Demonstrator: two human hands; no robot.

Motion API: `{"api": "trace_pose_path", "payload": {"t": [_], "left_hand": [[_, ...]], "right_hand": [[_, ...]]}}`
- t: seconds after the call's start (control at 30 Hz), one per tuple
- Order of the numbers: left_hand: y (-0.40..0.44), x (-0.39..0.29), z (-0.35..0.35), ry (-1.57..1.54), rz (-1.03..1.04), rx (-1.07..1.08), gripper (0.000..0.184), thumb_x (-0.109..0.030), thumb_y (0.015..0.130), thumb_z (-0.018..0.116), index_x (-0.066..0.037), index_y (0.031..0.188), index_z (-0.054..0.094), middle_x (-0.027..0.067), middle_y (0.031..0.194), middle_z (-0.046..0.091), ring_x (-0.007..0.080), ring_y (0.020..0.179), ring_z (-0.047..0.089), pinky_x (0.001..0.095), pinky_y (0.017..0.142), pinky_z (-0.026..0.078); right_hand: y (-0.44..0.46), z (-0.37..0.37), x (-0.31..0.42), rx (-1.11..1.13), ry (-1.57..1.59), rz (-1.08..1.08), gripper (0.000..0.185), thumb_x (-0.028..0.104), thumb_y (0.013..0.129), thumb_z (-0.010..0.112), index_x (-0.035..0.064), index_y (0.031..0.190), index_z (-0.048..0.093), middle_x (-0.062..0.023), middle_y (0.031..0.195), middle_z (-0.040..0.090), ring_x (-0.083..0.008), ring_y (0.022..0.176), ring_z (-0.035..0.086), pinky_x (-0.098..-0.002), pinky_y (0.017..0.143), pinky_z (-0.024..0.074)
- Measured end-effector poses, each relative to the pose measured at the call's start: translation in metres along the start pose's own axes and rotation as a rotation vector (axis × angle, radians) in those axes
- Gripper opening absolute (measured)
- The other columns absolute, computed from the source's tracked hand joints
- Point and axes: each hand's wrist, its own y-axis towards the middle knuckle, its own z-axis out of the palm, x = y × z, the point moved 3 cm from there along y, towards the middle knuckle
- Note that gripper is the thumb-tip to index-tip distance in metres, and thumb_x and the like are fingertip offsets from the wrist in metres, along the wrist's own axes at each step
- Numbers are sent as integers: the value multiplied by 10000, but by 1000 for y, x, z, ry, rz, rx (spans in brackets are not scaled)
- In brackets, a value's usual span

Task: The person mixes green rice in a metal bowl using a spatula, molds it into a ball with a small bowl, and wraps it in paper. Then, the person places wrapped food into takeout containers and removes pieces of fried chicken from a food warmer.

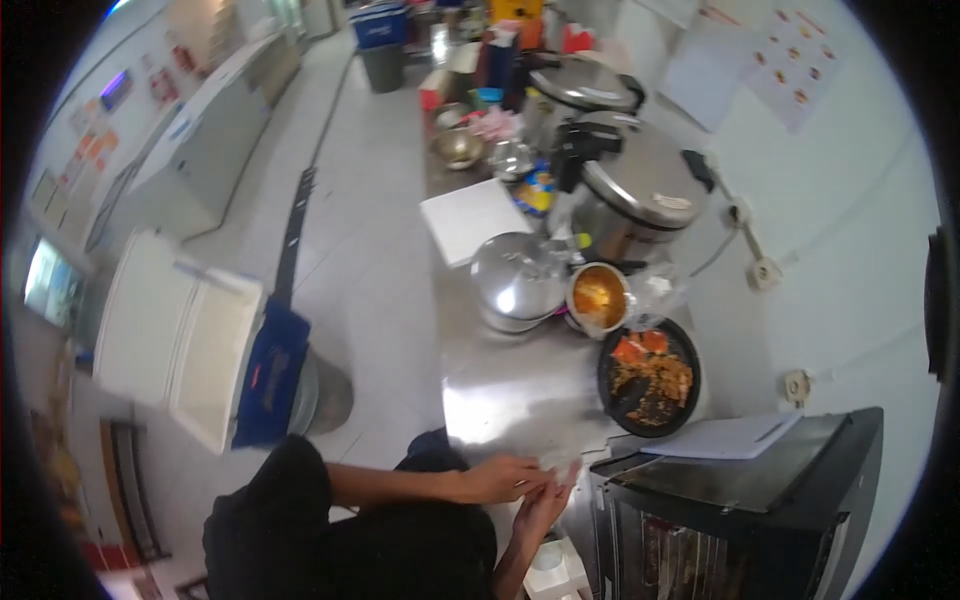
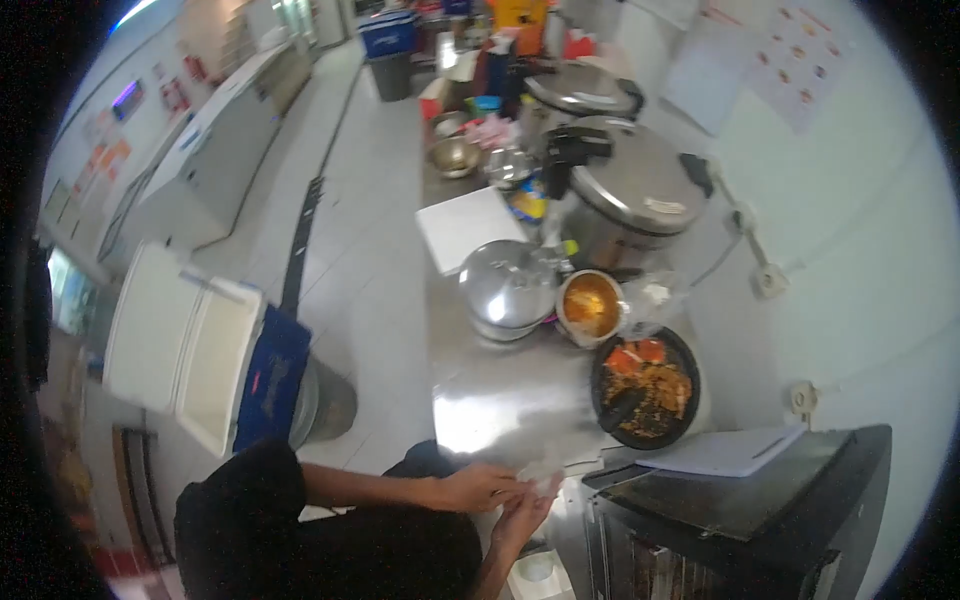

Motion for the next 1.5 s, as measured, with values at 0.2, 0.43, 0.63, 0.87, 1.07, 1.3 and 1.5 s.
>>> {"api": "trace_pose_path", "payload": {"t": [0.2,0.43,0.63,0.87,1.07,1.3,1.5], "left_hand": [[-19,-48,9,-61,-45,-77,337,-156,917,614,-148,1253,642,129,1062,678,347,827,647,448,736,520],[-40,-48,37,-300,-138,224,185,-141,875,694,-58,1036,734,121,835,705,233,739,661,356,658,506],[-43,-74,56,-556,-59,689,175,-183,891,722,-42,988,755,97,863,726,167,746,646,320,669,506],[40,-115,65,-108,114,380,506,-253,927,639,-59,1371,491,152,1298,570,309,1068,614,394,904,500],[57,-127,134,-211,180,485,827,-292,948,606,-92,1568,97,185,1606,194,376,1424,325,448,1181,286],[56,-145,126,-123,343,-33,582,-64,847,723,-29,1367,465,142,1347,518,239,1171,543,339,877,467],[64,-132,134,-110,333,190,510,-40,880,686,-20,1349,487,150,1323,520,224,1131,556,349,863,500]], "right_hand": [[23,-61,-35,259,422,235,619,330,1038,470,102,1552,211,-194,1496,375,-336,1351,410,-445,1131,364],[-9,-41,-7,569,445,265,876,801,891,300,273,1578,170,-148,1626,160,-405,1480,143,-641,1142,120],[-18,-53,8,572,386,147,842,754,916,349,237,1566,210,-110,1615,193,-355,1456,189,-588,1144,174],[-54,-124,1,80,215,-169,676,517,995,413,29,1461,371,-138,1436,411,-296,1317,443,-461,1118,318],[-134,-184,11,-356,30,-111,625,497,927,601,49,1356,518,-92,1206,592,-205,1096,560,-391,961,435],[-200,-213,24,-826,15,-216,526,432,956,610,32,1297,585,-123,1110,657,-209,992,620,-358,917,488],[-194,-200,20,-846,86,-352,211,123,962,626,22,1147,627,-79,992,694,-103,836,615,-239,745,492]]}}
